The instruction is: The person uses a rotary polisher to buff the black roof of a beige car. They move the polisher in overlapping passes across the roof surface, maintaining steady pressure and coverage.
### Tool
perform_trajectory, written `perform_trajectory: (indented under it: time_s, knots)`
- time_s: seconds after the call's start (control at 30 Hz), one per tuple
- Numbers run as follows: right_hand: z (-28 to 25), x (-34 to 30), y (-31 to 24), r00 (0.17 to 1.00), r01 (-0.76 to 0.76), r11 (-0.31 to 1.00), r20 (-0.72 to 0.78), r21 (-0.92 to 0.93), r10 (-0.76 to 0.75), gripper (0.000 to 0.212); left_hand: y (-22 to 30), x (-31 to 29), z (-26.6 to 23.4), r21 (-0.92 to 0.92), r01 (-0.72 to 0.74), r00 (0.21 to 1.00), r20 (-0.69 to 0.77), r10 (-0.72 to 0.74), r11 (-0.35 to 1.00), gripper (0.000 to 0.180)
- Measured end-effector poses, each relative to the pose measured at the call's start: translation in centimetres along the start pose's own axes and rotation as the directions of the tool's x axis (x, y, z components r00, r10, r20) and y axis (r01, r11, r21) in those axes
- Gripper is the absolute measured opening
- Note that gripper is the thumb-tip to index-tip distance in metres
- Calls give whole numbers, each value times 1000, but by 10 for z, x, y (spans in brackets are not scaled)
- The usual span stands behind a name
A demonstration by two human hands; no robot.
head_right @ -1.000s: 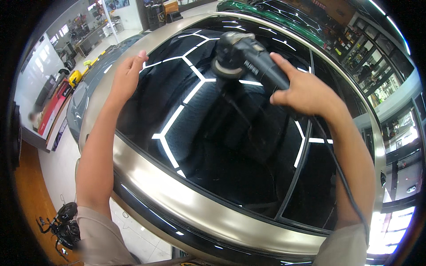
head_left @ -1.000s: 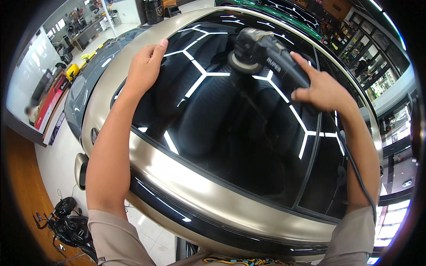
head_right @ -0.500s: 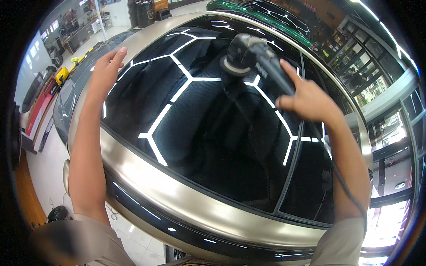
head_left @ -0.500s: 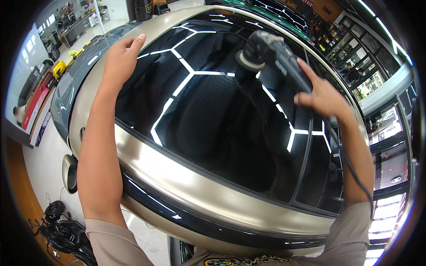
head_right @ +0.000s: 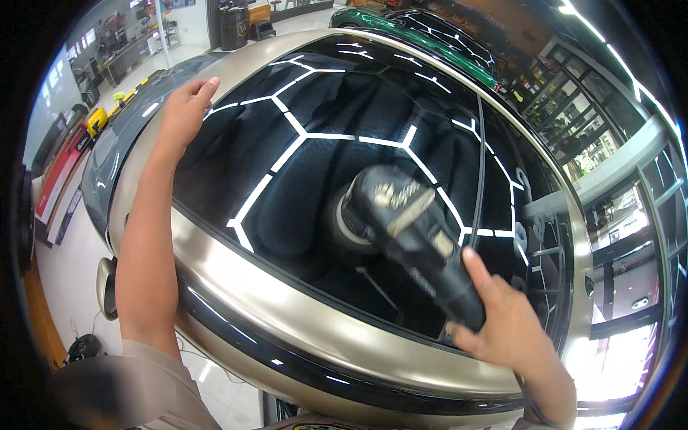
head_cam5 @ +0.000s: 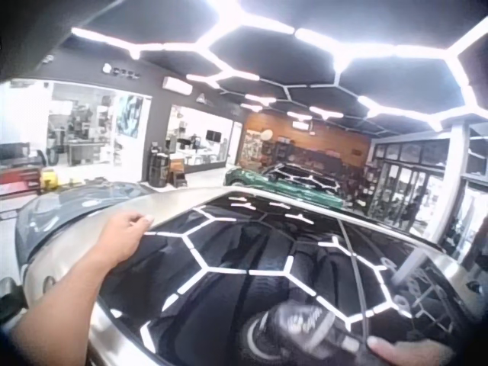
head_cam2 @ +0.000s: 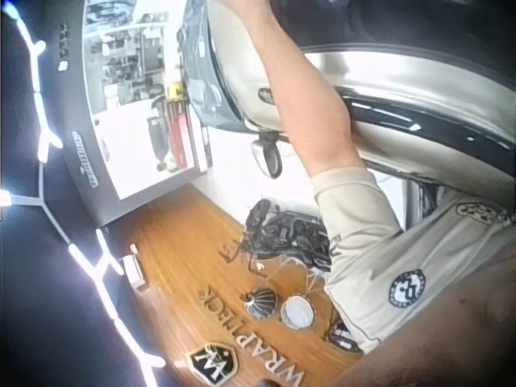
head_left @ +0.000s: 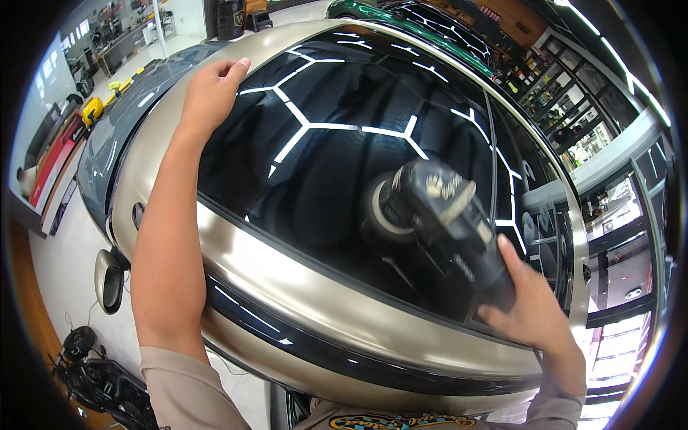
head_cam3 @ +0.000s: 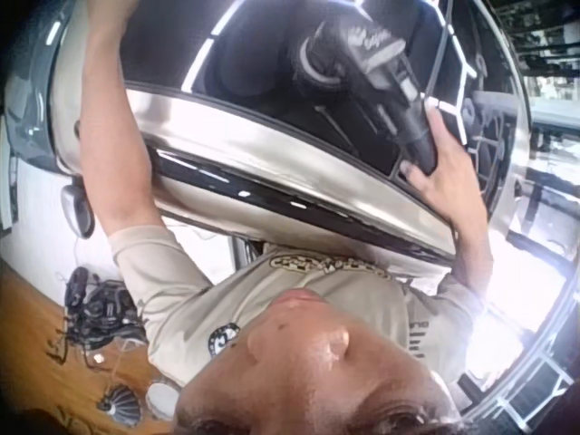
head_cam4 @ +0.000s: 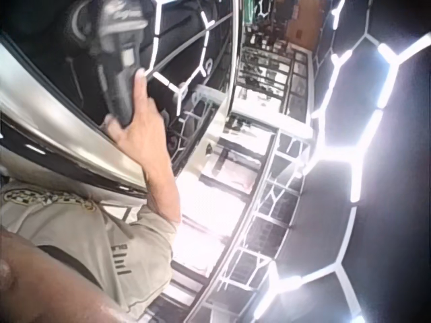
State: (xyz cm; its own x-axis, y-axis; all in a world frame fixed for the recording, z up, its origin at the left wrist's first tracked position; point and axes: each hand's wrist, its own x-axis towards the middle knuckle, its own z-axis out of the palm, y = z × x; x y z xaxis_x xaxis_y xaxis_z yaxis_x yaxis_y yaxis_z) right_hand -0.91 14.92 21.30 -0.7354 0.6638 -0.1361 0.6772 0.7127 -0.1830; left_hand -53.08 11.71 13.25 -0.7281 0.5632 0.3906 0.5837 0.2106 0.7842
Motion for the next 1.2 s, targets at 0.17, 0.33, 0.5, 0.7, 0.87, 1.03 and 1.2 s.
perform_trajectory:
  time_s: [0.17, 0.33, 0.5, 0.7, 0.87, 1.03, 1.2]
  knots:
    - [-29, 96, 13, 986, -162, 987, -38, 17, 162, 108, -4, 3, 3, -18, -31, 999, -13, 31, 999, 50]
    - [-46, 234, 25, 986, -145, 986, -96, -76, 138, 109, 4, -1, -12, -14, -17, 997, -72, 16, 1000, 48]
    - [-60, 346, 46, 983, -126, 991, -126, 40, 130, 116, 25, -1, -18, -58, -90, 989, -120, 83, 994, 42]
    - [-65, 394, 42, 994, -107, 987, -23, 120, 110, 113, 75, -118, -28, 37, -477, 797, 440, 414, 878, 25]
    - [-69, 413, -2, 992, -119, 991, -36, 55, 121, 105, 71, -246, -60, 128, -489, 709, 634, 308, 863, 33]
    - [-74, 428, -23, 991, -125, 992, -50, 25, 126, 110, 82, -290, -35, 108, -455, 864, 293, 409, 884, 19]
    - [-81, 460, -46, 973, -228, 970, -11, 84, 230, 114, 83, -282, -35, 40, -489, 836, 309, 454, 872, 18]
